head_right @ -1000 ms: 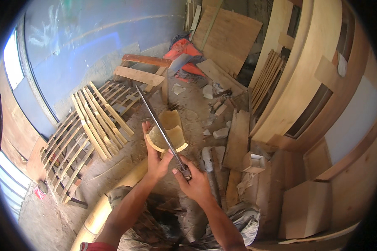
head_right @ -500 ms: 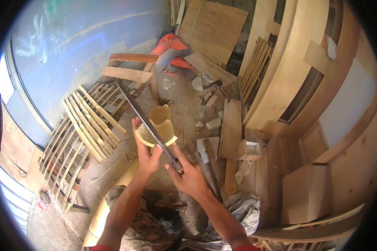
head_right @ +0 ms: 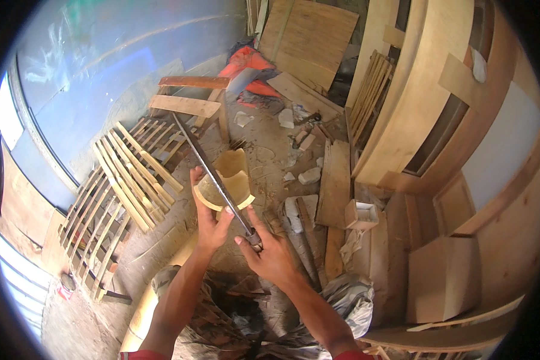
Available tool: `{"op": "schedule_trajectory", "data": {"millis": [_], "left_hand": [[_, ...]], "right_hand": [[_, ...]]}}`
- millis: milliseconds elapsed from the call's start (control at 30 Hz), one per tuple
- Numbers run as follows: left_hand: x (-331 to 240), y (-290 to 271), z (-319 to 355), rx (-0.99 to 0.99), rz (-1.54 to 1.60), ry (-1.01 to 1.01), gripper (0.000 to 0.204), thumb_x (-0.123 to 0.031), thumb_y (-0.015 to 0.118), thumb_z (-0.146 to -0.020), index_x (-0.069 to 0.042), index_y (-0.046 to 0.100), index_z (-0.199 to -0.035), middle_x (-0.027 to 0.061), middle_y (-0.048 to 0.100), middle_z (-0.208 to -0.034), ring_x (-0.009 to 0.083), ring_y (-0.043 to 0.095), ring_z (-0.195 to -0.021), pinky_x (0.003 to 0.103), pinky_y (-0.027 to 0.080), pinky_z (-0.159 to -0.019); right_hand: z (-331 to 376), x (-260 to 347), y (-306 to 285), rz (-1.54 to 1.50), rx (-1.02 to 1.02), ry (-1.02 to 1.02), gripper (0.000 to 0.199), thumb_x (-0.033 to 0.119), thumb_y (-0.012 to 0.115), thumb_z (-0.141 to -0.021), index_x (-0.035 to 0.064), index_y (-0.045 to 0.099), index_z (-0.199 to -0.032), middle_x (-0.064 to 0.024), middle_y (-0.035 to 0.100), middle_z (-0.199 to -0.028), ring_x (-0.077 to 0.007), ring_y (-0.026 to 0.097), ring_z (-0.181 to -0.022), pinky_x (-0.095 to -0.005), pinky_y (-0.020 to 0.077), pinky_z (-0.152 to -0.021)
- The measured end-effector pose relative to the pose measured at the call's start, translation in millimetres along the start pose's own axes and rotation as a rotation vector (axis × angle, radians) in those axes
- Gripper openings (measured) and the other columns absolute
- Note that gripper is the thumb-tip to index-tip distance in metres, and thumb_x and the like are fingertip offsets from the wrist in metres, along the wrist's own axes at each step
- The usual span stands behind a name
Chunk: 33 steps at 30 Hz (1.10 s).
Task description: The person splits a bamboo segment into thin strips using a metal wedge and a wooden mallet. The person repeatedly positions the wedge and strikes it to separate the bamboo, then gathers the resulting strips.
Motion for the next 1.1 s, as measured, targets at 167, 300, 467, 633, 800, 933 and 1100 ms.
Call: {"op": "schedule_trajectory", "data": {"millis": [167,300,467,633,800,933,1100], "left_hand": [[-6,9,-5,0.015,0.017,-0.030,0.104,-0.017,0.072,-0.087,0.002,-0.005,-0.154,0.0237,0.045,-0.138,0.0288,0.049,-0.127,0.042,0.038,-0.108],[-4,12,-6,-0.001,0.045,0.003,0.105,-0.019,0.073,-0.086,0.005,-0.003,-0.153,0.0245,0.043,-0.140,0.0299,0.049,-0.128,0.042,0.038,-0.108],[2,9,-5,-0.024,0.024,0.035,0.103,-0.023,0.073,-0.086,0.008,0.000,-0.153,0.0253,0.040,-0.142,0.0313,0.047,-0.129,0.043,0.036,-0.109],[0,8,-6,-0.025,0.043,0.044,0.104,-0.023,0.073,-0.086,0.007,-0.001,-0.153,0.0254,0.038,-0.143,0.0310,0.047,-0.129,0.043,0.036,-0.109],[-3,9,-7,-0.006,0.119,0.003,0.107,-0.020,0.074,-0.086,0.005,-0.005,-0.153,0.0254,0.032,-0.148,0.0300,0.044,-0.132,0.043,0.035,-0.111],[4,6,-5,0.001,0.042,0.022,0.108,-0.020,0.074,-0.086,0.004,-0.007,-0.154,0.0232,0.017,-0.157,0.0297,0.039,-0.137,0.043,0.034,-0.112],[8,6,-5,0.012,0.064,0.003,0.107,-0.021,0.074,-0.086,0.004,-0.006,-0.154,0.0226,0.013,-0.159,0.0298,0.036,-0.139,0.043,0.033,-0.113]], "right_hand": [[0,-2,-2,0.026,-0.100,-0.052,0.069,0.031,0.069,-0.092,0.0089,0.039,-0.150,-0.0082,0.057,-0.058,-0.0212,0.057,-0.048,-0.0330,0.0473,-0.052],[0,3,-6,0.029,-0.140,-0.057,0.067,0.029,0.070,-0.091,0.0066,0.041,-0.148,-0.0090,0.059,-0.061,-0.0205,0.061,-0.052,-0.0328,0.0494,-0.054],[-2,1,-7,0.106,-0.149,-0.084,0.065,0.029,0.070,-0.091,0.0061,0.044,-0.146,-0.0097,0.059,-0.060,-0.0219,0.062,-0.052,-0.0341,0.0500,-0.053],[-3,0,-7,0.140,-0.157,-0.105,0.064,0.029,0.070,-0.090,0.0077,0.046,-0.146,-0.0110,0.058,-0.058,-0.0249,0.062,-0.049,-0.0349,0.0496,-0.052],[-4,1,-9,0.145,-0.155,-0.129,0.063,0.029,0.071,-0.090,0.0101,0.046,-0.146,-0.0127,0.060,-0.059,-0.0276,0.062,-0.050,-0.0358,0.0502,-0.052],[-3,4,-8,0.133,-0.132,-0.075,0.064,0.022,0.074,-0.088,0.0052,0.048,-0.144,-0.0068,0.056,-0.062,-0.0136,0.055,-0.053,-0.0275,0.0475,-0.056],[-5,0,-8,0.146,-0.147,-0.127,0.066,0.028,0.072,-0.089,0.0116,0.045,-0.147,-0.0189,0.068,-0.077,-0.0309,0.070,-0.064,-0.0378,0.0538,-0.057]]}}
Point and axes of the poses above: each hand's wrist, its own z-axis away from the middle knuckle, its own y-axis out of the palm, x = y × z, the point moved 4 cm from there along -z, towards the middle knuckle
